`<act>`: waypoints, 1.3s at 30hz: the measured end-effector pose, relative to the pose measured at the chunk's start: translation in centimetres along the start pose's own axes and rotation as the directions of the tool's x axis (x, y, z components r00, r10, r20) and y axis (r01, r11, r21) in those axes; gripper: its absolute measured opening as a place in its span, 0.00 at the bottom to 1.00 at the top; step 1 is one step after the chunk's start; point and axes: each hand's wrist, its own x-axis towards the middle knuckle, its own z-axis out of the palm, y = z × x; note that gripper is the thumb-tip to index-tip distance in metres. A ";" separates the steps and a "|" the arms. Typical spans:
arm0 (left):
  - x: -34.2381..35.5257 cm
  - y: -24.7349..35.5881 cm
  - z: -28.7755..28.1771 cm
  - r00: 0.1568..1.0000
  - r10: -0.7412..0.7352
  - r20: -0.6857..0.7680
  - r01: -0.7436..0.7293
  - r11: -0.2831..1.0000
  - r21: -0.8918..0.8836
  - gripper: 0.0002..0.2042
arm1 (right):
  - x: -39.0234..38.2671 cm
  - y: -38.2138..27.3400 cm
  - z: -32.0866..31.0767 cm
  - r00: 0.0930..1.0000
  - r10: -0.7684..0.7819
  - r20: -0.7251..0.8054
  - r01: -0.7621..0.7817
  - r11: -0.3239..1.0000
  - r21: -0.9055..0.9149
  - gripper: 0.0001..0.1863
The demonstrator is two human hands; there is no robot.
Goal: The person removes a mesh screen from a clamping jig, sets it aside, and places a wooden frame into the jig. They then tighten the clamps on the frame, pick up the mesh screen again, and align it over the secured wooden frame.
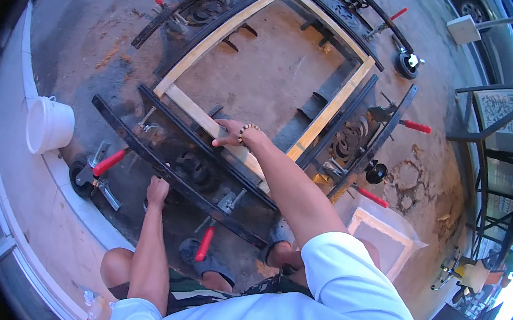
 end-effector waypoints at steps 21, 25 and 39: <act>-3.6 4.3 -2.3 0.997 -0.015 0.075 0.008 0.996 0.086 0.45 | -12.9 18.2 -15.6 0.365 0.865 -0.345 -0.799 0.481 0.360 0.40; -3.5 5.7 -1.7 0.988 0.044 0.149 -0.055 0.996 0.068 0.46 | -17.1 22.4 -18.6 0.551 0.776 -0.308 -0.798 0.598 0.079 0.37; -19.2 20.0 -16.2 0.682 0.212 0.700 -0.334 0.942 0.041 0.13 | -49.8 17.4 -7.1 0.591 0.697 -0.407 -0.040 0.529 0.847 0.21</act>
